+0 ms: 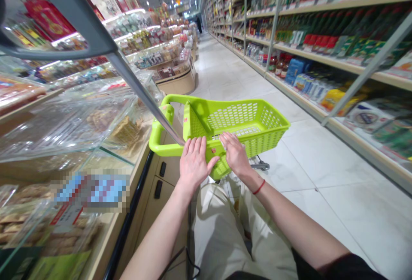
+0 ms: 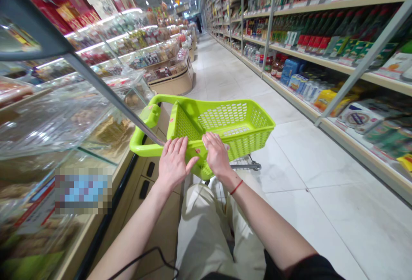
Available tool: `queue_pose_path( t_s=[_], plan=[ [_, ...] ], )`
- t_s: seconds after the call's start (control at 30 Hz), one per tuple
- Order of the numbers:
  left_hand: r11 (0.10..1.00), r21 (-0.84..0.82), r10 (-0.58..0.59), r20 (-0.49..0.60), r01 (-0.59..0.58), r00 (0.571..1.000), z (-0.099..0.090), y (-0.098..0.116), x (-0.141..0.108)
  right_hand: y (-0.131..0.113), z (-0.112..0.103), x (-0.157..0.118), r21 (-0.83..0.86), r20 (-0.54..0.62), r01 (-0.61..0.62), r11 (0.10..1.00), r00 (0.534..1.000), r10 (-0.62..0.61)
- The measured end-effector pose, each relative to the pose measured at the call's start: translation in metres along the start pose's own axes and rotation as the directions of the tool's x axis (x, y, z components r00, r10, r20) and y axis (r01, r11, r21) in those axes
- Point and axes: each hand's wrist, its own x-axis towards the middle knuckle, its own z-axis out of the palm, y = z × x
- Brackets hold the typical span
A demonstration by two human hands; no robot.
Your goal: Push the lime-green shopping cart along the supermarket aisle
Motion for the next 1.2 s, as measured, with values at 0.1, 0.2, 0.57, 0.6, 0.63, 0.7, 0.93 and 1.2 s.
queue_pose_path(
  t_s=[0.1,0.2,0.57,0.6,0.63,0.7,0.93,1.2],
  plan=[
    [1.0,-0.001,-0.005,0.001,0.005,1.0,0.0,-0.001,-0.001,-0.018,0.006,0.008,0.041,0.082,0.016,0.999,0.996,-0.02],
    [1.0,-0.002,0.004,-0.007,-0.004,1.0,-0.001,-0.003,-0.003,-0.033,0.011,0.015,0.101,0.158,0.071,0.992,0.984,-0.087],
    [1.0,-0.002,-0.001,-0.014,0.001,1.0,-0.002,-0.009,-0.008,0.024,-0.001,-0.002,0.006,0.032,0.078,0.997,0.996,-0.078],
    [1.0,-0.007,0.001,-0.013,-0.001,1.0,-0.002,-0.009,-0.009,0.03,-0.004,-0.003,-0.016,0.024,0.067,0.998,0.997,-0.067],
    [1.0,-0.011,0.003,-0.013,-0.004,1.0,-0.002,-0.01,-0.009,0.034,-0.006,-0.003,-0.034,0.016,0.056,0.998,0.998,-0.055],
    [1.0,-0.022,0.01,-0.013,-0.01,1.0,-0.003,-0.011,-0.01,0.036,-0.007,-0.002,-0.046,0.008,0.038,0.998,0.999,-0.038],
    [0.997,-0.048,0.052,-0.003,-0.052,0.999,-0.002,-0.019,-0.012,-0.005,0.011,0.009,0.038,0.091,0.104,0.994,0.99,-0.107],
    [0.997,-0.053,0.053,-0.002,-0.053,0.999,-0.002,-0.02,-0.013,0.002,0.008,0.003,0.02,0.077,0.129,0.991,0.989,-0.13]
  ],
)
